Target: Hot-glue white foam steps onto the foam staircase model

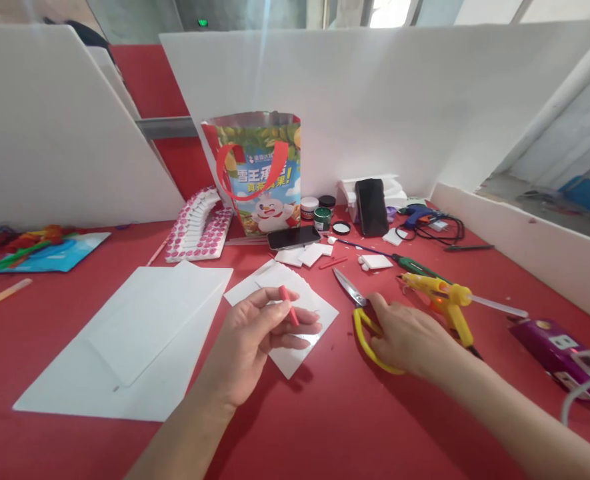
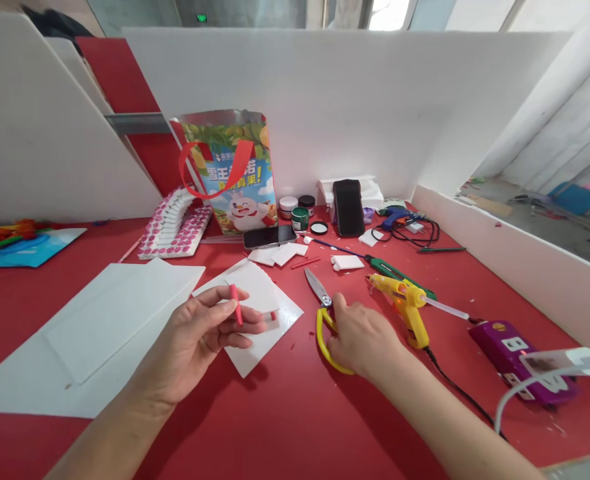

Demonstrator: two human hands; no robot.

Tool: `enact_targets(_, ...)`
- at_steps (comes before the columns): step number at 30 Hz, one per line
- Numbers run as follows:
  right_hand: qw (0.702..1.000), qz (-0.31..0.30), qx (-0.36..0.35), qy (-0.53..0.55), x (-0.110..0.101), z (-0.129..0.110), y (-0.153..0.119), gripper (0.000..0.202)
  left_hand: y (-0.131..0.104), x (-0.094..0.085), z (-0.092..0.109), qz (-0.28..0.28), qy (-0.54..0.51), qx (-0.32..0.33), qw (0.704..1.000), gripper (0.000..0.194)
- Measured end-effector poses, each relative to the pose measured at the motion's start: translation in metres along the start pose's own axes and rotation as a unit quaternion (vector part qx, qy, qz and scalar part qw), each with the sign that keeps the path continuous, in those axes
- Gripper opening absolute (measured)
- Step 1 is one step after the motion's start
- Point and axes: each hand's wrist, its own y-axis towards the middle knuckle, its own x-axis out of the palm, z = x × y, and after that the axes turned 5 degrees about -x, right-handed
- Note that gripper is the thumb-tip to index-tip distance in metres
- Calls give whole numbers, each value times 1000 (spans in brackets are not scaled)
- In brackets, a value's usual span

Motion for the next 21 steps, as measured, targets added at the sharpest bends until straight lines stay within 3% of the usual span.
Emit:
enact_targets(3, 998, 33, -10, 45, 8, 20, -3, 23, 0, -7, -5, -19, -51, -29, 998, 17)
enact_targets(6, 971, 99, -78, 201, 18, 37, -11, 24, -1, -10, -4, -23, -79, -39, 996, 12)
enact_targets(10, 860, 170, -193, 442, 10, 29, -18, 37, -1, -11, -2, -7, -92, -41, 995, 10)
enact_targets(14, 760, 177, -190, 595, -12, -8, -10, 41, 2, -12, -3, 19, -114, -34, 993, 14)
enact_targets(18, 661, 159, -194, 707, -18, -42, -4, 46, 3, -11, -6, 34, -140, 20, 989, 11)
enact_targets(21, 619, 149, -217, 740, -15, -59, -8, 43, 1, -7, -9, 17, -137, 50, 989, 10)
